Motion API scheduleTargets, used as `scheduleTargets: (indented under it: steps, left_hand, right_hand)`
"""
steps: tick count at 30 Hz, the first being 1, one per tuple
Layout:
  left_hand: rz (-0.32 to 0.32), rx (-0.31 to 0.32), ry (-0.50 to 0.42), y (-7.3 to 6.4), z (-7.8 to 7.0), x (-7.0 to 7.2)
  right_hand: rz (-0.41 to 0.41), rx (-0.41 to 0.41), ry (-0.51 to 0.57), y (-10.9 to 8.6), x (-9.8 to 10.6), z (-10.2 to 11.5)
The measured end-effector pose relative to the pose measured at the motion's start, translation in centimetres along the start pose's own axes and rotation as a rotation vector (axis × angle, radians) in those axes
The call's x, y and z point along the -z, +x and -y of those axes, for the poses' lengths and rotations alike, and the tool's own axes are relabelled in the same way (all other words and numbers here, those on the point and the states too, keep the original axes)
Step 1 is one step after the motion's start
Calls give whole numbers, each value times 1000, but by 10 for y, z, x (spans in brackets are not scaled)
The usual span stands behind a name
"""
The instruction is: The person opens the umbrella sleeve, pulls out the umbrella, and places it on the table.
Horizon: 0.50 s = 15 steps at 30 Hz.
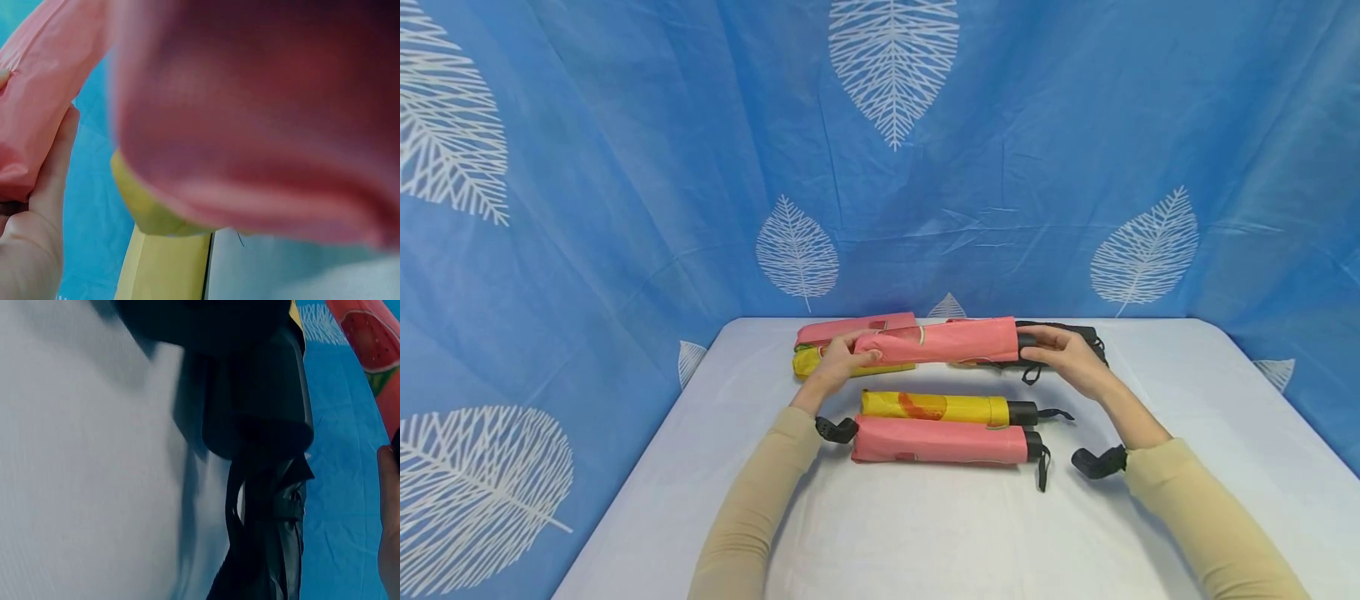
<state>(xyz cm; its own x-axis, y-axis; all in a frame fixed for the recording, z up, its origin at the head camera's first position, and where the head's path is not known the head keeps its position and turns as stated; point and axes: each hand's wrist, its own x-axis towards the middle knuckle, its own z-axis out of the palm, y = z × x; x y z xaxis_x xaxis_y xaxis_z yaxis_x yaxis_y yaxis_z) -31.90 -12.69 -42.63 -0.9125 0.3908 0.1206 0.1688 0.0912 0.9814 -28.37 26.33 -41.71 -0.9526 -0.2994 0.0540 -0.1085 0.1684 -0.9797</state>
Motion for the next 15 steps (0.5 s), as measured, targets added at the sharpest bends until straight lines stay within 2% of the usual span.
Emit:
scheduleTargets:
  steps: [8,15]
  left_hand:
    - [14,5,-20,-1,-3,0]
    - [47,-20,-8,-2,-7,-1]
  right_hand:
    - [-28,31,-9,0,-3,-3]
    - [-65,52,0,-2,0,-3]
